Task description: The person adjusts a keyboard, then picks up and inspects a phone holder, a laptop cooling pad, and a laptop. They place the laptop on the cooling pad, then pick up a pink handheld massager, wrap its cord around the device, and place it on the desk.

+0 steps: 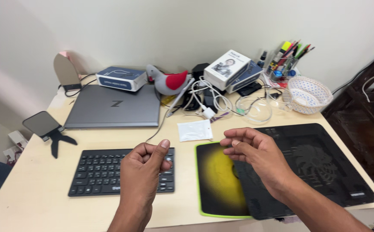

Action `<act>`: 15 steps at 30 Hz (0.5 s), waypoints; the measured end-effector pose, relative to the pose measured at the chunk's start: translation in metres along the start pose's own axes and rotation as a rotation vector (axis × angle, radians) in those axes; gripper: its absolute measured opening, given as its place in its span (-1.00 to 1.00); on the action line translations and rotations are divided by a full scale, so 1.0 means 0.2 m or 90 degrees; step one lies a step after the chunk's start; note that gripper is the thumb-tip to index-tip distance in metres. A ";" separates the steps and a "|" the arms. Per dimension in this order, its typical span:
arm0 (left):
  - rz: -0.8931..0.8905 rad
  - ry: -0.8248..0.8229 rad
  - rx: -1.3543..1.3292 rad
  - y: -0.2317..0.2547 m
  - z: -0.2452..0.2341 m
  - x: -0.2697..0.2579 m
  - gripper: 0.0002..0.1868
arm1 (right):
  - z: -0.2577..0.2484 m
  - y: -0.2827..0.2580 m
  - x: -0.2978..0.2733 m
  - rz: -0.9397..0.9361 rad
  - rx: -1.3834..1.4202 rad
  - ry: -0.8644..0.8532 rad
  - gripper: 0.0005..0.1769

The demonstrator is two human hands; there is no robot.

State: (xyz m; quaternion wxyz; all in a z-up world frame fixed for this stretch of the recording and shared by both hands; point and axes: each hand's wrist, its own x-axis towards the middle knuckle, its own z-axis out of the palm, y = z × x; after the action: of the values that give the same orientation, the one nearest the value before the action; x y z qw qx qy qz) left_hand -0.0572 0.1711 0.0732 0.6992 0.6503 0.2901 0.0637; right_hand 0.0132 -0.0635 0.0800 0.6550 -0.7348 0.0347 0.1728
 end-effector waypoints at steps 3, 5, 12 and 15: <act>0.009 -0.024 -0.003 0.00 -0.17 0.07 -0.61 | 0.18 -0.02 -0.01 -0.002 -0.002 0.004 -0.64; 0.013 -0.041 -0.018 -0.02 -0.28 0.11 -0.59 | 0.31 -0.02 0.00 0.000 0.020 0.003 -0.65; 0.003 -0.024 -0.036 -0.06 -0.57 0.19 -0.61 | 0.60 0.00 0.00 0.010 0.015 -0.008 -0.65; 0.015 -0.021 -0.062 -0.08 -0.62 0.23 -0.58 | 0.64 0.00 0.02 0.000 0.008 -0.029 -0.65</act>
State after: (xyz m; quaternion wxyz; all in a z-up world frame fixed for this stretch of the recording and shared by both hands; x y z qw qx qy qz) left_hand -0.0842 0.2976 0.0453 0.7337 0.6200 0.2678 0.0754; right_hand -0.0106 0.0616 0.0683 0.6600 -0.7267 0.0205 0.1894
